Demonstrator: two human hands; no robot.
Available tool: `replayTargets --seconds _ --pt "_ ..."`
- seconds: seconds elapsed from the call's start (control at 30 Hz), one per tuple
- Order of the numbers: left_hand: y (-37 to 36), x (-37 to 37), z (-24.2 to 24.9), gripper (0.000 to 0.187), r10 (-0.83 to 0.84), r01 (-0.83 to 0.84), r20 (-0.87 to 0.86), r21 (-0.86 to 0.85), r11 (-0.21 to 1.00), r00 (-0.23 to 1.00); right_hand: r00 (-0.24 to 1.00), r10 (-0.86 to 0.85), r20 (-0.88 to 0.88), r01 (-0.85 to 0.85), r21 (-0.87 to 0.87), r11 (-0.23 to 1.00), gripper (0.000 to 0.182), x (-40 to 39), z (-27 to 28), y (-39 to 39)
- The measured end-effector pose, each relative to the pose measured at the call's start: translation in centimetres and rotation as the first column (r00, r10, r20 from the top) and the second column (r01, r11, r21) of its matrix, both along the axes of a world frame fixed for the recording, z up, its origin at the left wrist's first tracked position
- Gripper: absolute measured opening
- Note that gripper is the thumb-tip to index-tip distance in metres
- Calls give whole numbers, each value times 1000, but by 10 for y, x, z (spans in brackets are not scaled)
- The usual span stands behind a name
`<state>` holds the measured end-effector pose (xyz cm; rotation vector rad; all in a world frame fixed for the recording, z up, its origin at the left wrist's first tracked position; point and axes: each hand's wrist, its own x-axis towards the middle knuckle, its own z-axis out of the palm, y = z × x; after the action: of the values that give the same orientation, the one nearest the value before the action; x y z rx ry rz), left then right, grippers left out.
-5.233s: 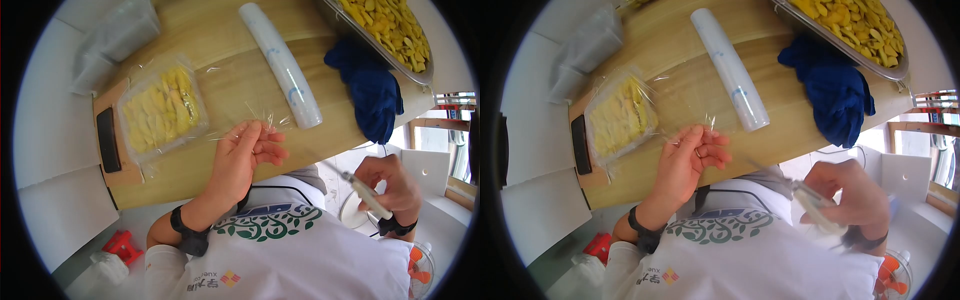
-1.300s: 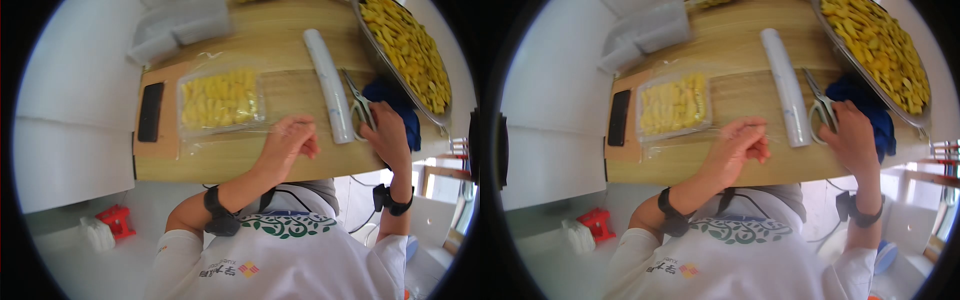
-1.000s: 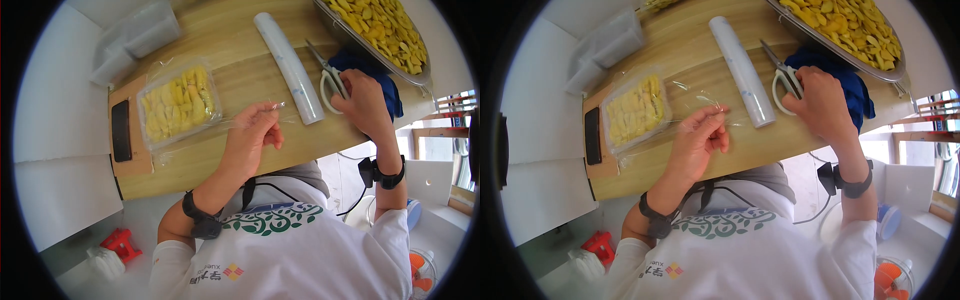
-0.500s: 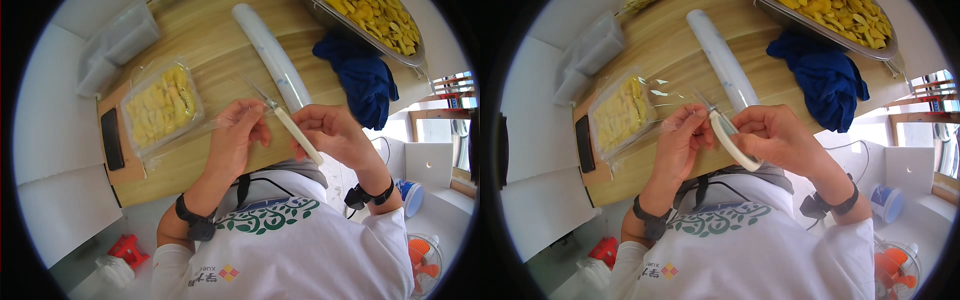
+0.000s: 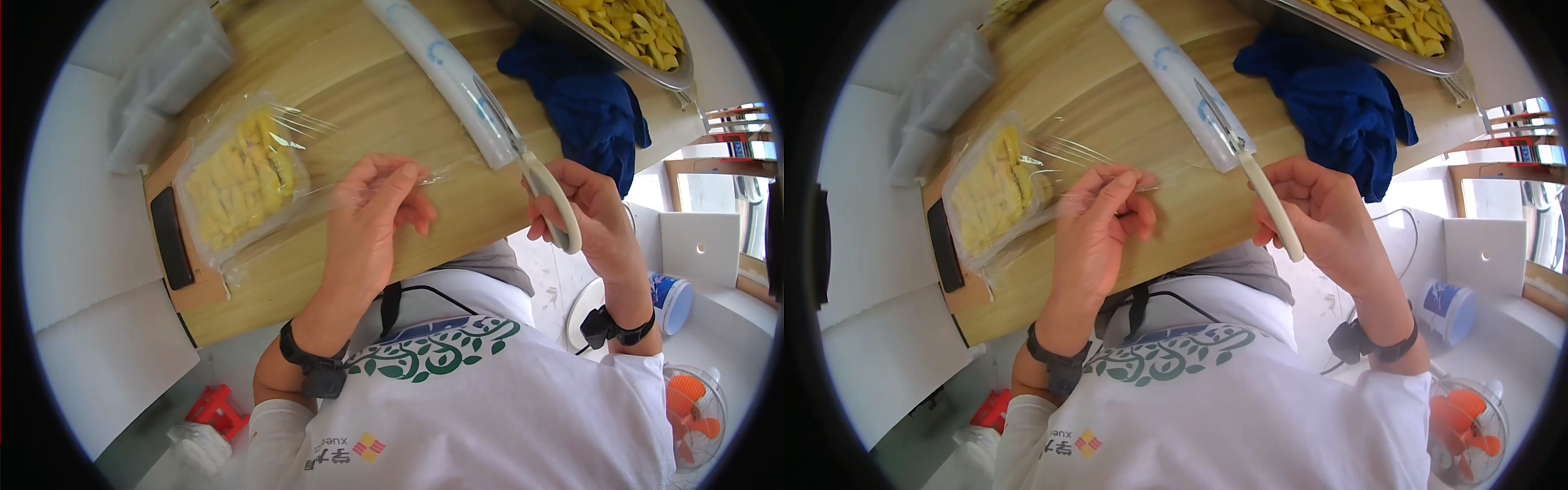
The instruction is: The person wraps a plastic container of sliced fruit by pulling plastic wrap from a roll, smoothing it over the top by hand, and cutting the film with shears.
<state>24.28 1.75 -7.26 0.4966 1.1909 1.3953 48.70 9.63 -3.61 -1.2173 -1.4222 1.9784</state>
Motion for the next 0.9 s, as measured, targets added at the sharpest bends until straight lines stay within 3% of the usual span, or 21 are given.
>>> replayTargets --seconds 0.13,0.23,0.3,0.33,0.4,0.43,0.47,0.5,0.53,0.57,0.6,0.63,0.7,0.8,0.9 --pt "0 2 2 13 19 -18 52 -13 1000 998 1000 -2 -5 2 -4 1000 27 1 -6 0" --pt "-10 -5 10 12 -67 79 136 -82 993 988 1000 4 -2 -4 -11 1000 29 3 -5 4" --pt "-17 -13 21 14 -360 411 268 -168 896 894 1000 8 11 -8 -16 1000 29 2 -2 5" --pt "-19 -14 34 14 -359 411 266 -172 895 894 1000 13 26 -12 -21 1000 29 1 -2 5" --pt "-17 -15 65 18 -587 586 47 -162 794 808 1000 8 7 -8 -28 1000 29 2 -4 5" --pt "-14 -13 73 18 -588 586 47 -164 793 808 1000 5 -9 -5 -33 999 29 3 -5 5" --pt "-10 -10 80 21 -474 476 -266 -61 877 839 1000 6 -11 -6 -33 999 29 4 -6 5" --pt "-6 -8 84 26 -284 385 -541 80 920 791 1000 9 -26 -10 -39 999 29 4 -7 6" --pt "4 -8 85 26 -280 382 -546 80 921 789 999 13 -42 -15 -44 999 28 5 -7 6" --pt "21 -11 84 29 -149 385 -806 104 917 573 999 17 -47 -19 -42 999 28 5 -8 6" --pt "35 -12 83 33 8 398 -959 125 909 283 998 22 -62 -25 -41 999 28 5 -8 7" --pt "44 -9 78 33 10 398 -960 125 909 278 997 24 -76 -28 -40 999 27 5 -9 7" --pt "59 1 59 40 52 350 -998 64 935 43 996 27 -86 -29 -24 999 26 6 -10 7" --pt "70 7 36 45 -14 426 -991 43 904 130 996 21 -87 -23 -15 1000 25 6 -10 5" --pt "70 8 28 48 18 424 -993 67 903 120 998 56 -35 -57 -18 998 25 11 -2 4"
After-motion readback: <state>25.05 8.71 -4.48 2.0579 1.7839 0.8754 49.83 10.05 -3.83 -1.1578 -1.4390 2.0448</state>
